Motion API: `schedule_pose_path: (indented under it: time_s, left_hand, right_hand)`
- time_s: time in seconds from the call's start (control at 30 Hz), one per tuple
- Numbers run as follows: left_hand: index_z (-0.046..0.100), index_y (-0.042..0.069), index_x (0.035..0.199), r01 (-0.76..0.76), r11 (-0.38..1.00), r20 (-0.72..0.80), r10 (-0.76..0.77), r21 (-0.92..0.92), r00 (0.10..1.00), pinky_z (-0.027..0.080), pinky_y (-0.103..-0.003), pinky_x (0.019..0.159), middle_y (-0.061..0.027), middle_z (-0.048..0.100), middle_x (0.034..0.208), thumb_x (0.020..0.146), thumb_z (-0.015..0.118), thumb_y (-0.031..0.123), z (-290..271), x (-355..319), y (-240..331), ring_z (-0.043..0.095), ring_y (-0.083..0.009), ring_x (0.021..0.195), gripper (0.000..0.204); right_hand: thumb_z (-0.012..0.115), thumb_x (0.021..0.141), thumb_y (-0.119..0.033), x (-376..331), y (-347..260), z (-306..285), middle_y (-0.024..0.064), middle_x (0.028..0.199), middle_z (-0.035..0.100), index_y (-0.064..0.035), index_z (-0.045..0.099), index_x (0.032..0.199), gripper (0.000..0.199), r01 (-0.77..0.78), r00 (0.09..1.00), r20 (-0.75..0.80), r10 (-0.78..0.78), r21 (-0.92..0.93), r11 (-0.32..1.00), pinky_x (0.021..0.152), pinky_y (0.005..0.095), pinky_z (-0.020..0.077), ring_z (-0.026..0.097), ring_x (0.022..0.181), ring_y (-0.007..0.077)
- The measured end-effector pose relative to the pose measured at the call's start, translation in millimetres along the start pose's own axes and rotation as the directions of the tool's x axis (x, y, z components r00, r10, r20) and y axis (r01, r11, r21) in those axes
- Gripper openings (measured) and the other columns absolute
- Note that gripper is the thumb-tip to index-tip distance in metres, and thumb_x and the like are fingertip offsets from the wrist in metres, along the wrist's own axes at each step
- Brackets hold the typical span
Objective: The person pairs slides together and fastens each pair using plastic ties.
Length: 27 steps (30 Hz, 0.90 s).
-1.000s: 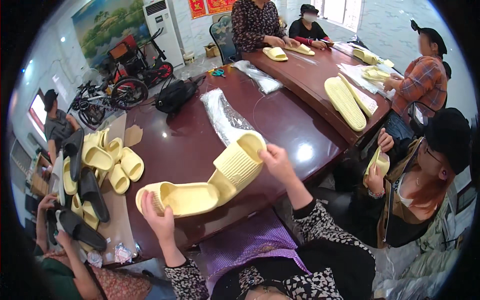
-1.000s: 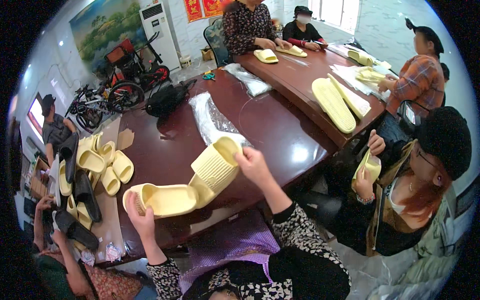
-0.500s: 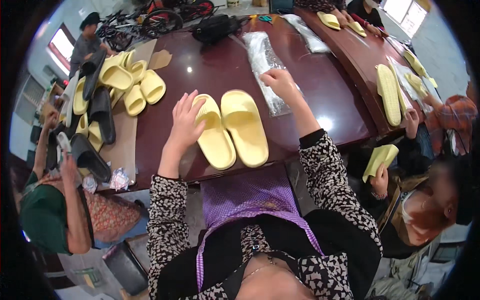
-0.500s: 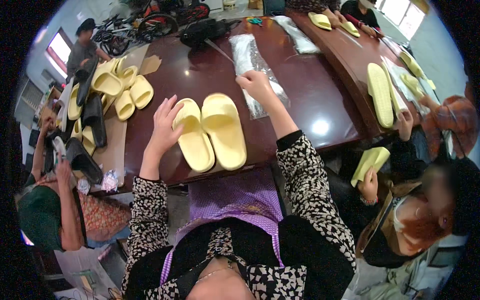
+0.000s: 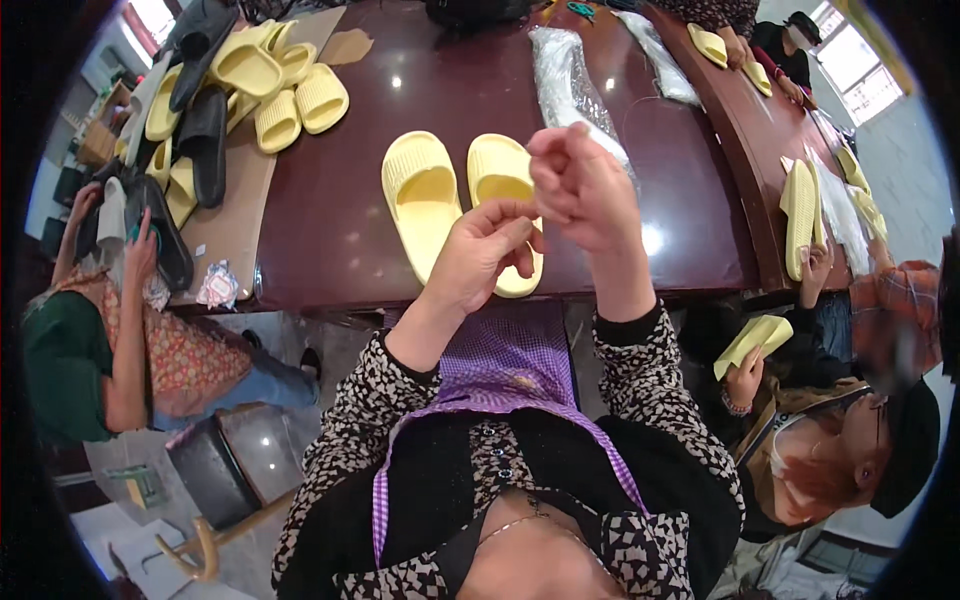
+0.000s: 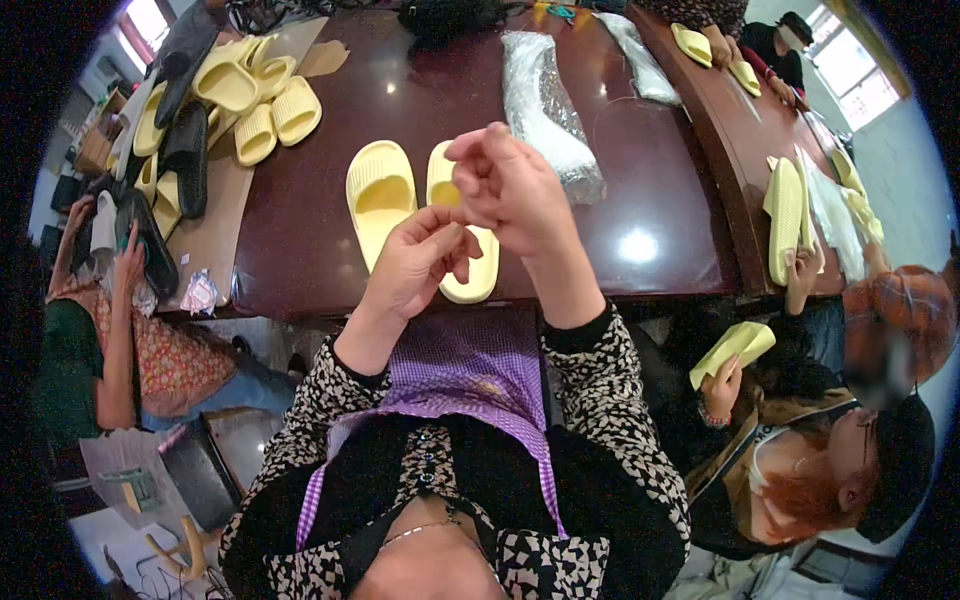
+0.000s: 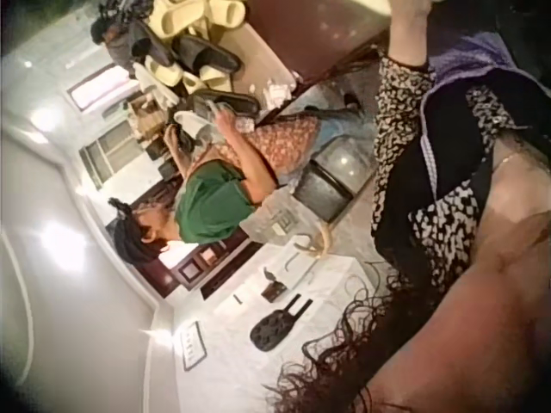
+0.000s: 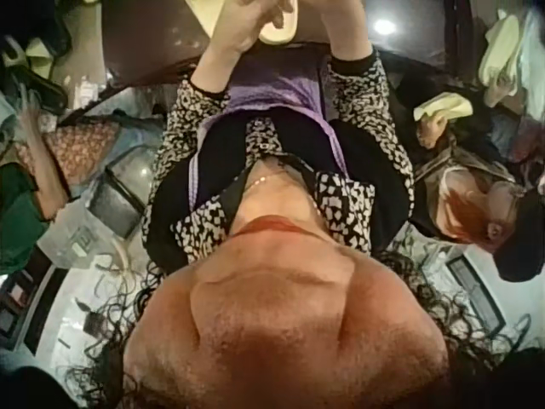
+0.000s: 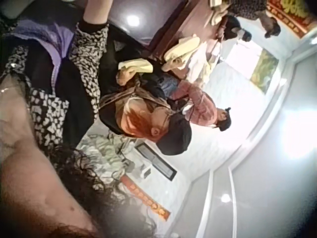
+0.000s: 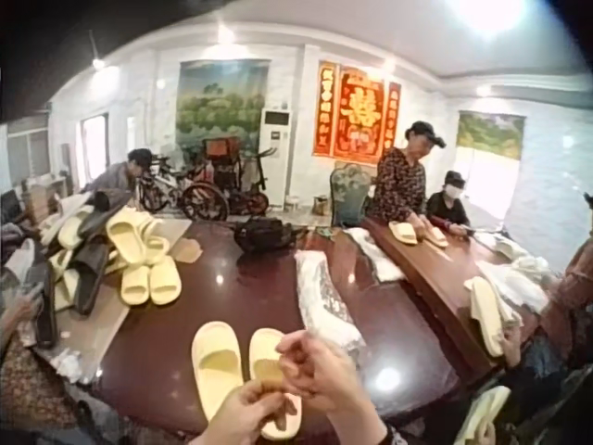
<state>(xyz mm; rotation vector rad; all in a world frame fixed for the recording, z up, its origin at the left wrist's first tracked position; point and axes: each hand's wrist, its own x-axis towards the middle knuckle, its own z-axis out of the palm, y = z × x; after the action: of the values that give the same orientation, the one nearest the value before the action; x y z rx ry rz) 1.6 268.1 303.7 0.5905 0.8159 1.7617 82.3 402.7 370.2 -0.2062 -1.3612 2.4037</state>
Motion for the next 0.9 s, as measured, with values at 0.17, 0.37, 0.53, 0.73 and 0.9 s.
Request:
schedule_pose_path:
  time_s: [0.17,0.37,0.53,0.73,0.9]
  left_hand:
    - [0.061,-0.002,0.1,-0.068,0.765,-0.021,0.106,0.64,0.994,0.048,-0.026,0.059,-0.0088,0.063,0.081,0.09,0.056,0.008,14.9,-16.9,2.7,0.06,-0.0179,0.065,0.015]
    - [0.059,0.001,0.087,-0.429,-0.039,0.406,0.406,0.903,0.818,0.046,-0.03,0.061,-0.0091,0.056,0.077,0.08,0.061,0.008,24.3,-39.8,8.3,0.057,-0.0224,0.068,0.01]
    - [0.054,0.003,0.078,-0.48,-0.306,0.555,0.244,0.822,0.795,0.044,-0.033,0.065,-0.0081,0.051,0.078,0.073,0.06,0.008,10.9,-60.8,-9.1,0.054,-0.0223,0.073,0.009]
    - [0.054,0.002,0.079,-0.519,-0.235,0.557,0.148,0.822,0.817,0.044,-0.033,0.066,-0.0082,0.052,0.08,0.074,0.057,0.008,-9.1,-68.1,-16.1,0.053,-0.0224,0.073,0.008]
    - [0.055,0.003,0.081,-0.502,-0.204,0.522,0.056,0.84,0.851,0.045,-0.033,0.067,-0.0091,0.054,0.081,0.077,0.061,0.007,-20.5,-76.4,-16.2,0.056,-0.0241,0.075,0.008]
  right_hand:
    - [0.033,0.101,-0.042,-15.3,1.6,-11.6,0.0025,0.064,0.047,0.0011,0.057,0.099,0.049,0.014,0.999,-0.039,-0.014,-0.008,1.0,0.036,0.0208,0.0268,0.025,0.037,0.0033]
    - [0.032,0.101,-0.041,-29.1,42.6,-27.0,0.0023,0.061,0.048,0.0023,0.055,0.097,0.049,-0.297,0.953,-0.06,0.298,0.017,0.955,0.035,0.0225,0.0321,0.027,0.036,0.0047]
    - [0.028,0.102,-0.039,-51.0,86.5,-28.5,0.004,0.063,0.049,0.0022,0.053,0.094,0.049,-0.594,0.794,0.013,0.608,0.231,0.771,0.041,0.0284,0.0453,0.035,0.038,0.0085]
    - [0.029,0.102,-0.039,-53.7,113.2,-52.0,0.0037,0.063,0.05,0.0008,0.053,0.094,0.047,-0.662,0.738,0.082,0.669,0.281,0.695,0.045,0.0328,0.0491,0.036,0.037,0.0095]
    - [0.031,0.101,-0.038,-53.7,118.8,-54.5,0.0045,0.066,0.051,-0.0001,0.054,0.094,0.045,-0.727,0.672,0.148,0.725,0.316,0.609,0.05,0.038,0.0527,0.037,0.038,0.01]
